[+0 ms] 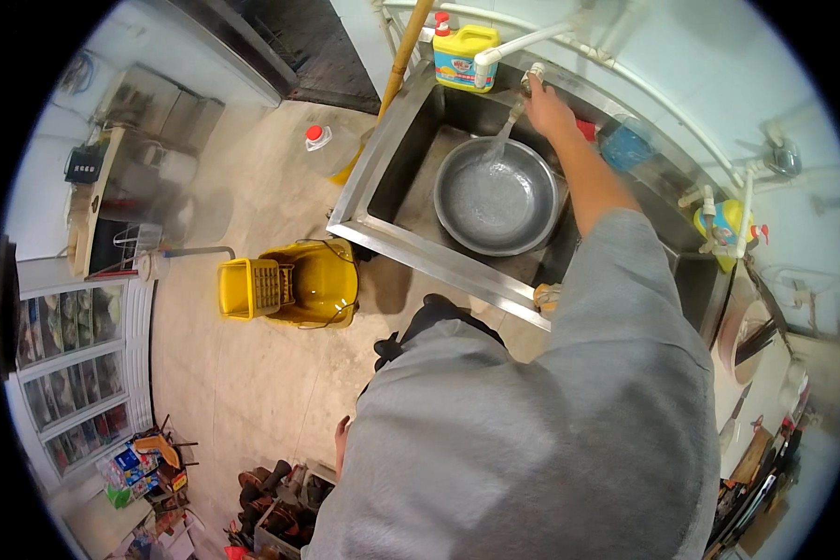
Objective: The person fills a metal basin with water from a sink and pours it into a yellow mop bucket. They then use a mop to wring out the water in the bucket. The person walks outside to a patio area, picks up a cardboard box, and carries it inside. They then pick up a blue bag and carry it inside as well.
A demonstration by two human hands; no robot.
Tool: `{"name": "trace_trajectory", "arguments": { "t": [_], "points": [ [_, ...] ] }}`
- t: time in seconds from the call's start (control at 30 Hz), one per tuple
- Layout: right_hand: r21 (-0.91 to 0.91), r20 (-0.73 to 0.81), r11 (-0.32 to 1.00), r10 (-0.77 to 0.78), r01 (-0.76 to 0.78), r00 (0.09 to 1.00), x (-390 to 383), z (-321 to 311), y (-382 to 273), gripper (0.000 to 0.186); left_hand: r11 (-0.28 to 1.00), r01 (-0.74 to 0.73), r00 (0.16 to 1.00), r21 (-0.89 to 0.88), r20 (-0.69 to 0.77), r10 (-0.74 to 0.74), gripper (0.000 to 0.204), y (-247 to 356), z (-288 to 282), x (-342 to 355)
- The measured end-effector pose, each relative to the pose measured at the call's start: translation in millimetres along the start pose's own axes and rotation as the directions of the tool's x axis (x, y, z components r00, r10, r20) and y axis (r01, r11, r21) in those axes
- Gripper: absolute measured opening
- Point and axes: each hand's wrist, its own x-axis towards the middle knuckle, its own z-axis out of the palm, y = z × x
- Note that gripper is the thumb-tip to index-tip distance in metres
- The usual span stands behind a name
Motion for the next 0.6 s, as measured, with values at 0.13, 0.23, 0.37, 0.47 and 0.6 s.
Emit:
{"name": "trace_trajectory", "arguments": {
  "t": [0.13,0.23,0.37,0.47,0.6],
  "points": [
    [-0.065,0.042,0.983,-0.168,0.170,0.985,2,-7,-7,0.059,1.000,0.014,1.000,-0.020,-0.009,-0.014,0.049,27,4,-15],
    [-0.192,0.056,0.914,-0.353,0.357,0.934,11,-16,3,0.064,0.999,0.008,1.000,-0.033,0.014,-0.007,0.049,31,7,-15],
    [-0.283,0.217,0.815,-0.460,0.506,0.861,29,-32,13,0.067,1.000,0.002,1.000,-0.014,0.016,-0.002,0.050,27,10,-14],
    [-0.264,0.333,0.765,-0.498,0.587,0.800,31,-47,-9,0.062,1.000,0.024,1.000,0.001,-0.006,-0.024,0.050,23,13,-21],
    [-0.304,0.360,0.726,-0.512,0.617,0.780,36,-48,-9,0.057,0.999,0.033,0.999,0.021,-0.012,-0.033,0.050,19,12,-20]
  ]
}}
